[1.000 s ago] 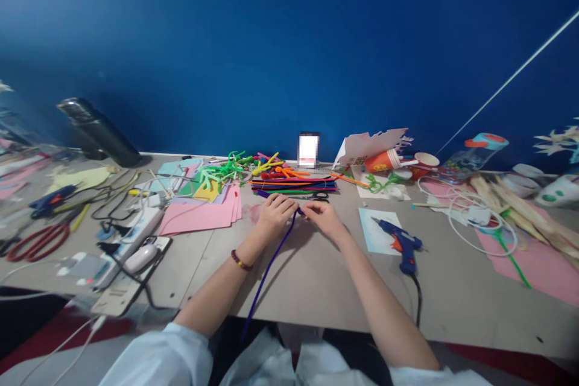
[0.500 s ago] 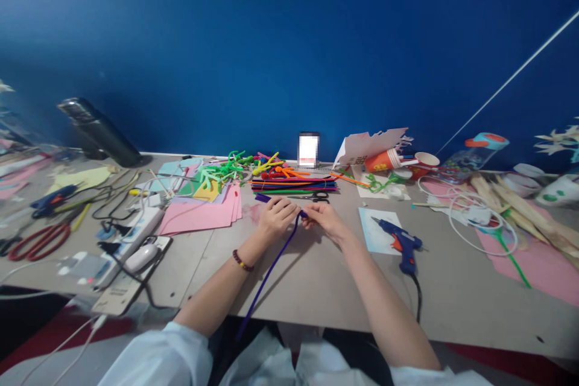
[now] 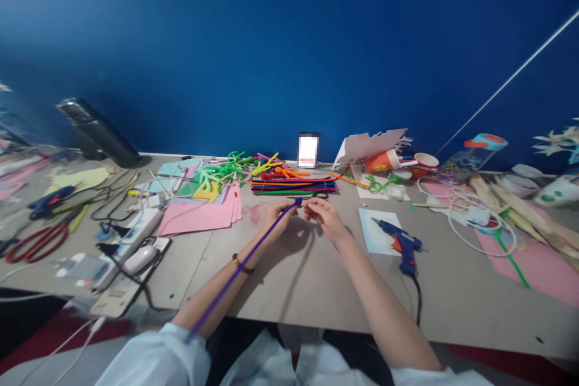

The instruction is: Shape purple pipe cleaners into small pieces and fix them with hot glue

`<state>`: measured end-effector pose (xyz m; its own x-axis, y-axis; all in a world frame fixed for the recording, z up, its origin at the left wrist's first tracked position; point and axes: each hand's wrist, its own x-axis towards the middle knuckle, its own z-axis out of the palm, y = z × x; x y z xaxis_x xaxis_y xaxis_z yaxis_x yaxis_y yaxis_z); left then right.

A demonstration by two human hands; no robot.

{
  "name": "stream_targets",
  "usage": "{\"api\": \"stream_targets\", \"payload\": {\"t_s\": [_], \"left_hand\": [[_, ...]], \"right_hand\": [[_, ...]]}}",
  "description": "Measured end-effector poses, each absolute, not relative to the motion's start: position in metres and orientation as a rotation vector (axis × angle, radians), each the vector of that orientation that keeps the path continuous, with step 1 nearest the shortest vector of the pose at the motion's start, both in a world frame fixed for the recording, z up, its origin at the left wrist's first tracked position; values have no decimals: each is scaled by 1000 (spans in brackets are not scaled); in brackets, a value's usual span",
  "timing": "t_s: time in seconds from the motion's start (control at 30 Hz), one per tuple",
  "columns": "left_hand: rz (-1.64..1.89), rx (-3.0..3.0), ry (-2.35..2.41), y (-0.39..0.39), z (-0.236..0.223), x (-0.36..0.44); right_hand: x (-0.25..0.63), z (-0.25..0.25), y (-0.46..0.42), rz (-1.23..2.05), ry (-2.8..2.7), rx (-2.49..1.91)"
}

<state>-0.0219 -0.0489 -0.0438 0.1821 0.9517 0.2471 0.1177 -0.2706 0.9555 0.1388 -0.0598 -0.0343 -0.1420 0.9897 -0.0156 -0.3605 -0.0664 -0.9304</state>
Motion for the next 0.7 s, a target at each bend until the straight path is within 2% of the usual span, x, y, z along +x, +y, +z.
{"api": "stream_targets", "payload": {"t_s": [0.2,0.37,0.7], "left_hand": [[1172,1358,1093,-53,-37,-21],[1159,1507,1089,-56,-32,-20],[1004,1217,1102,-58,-38,-14]], "right_hand": [[133,-33,-65,1388,-1129,-934],[126,-38,-64,1144,-1170,-1104],[126,-42,-62,995,-1231,-1187]]}}
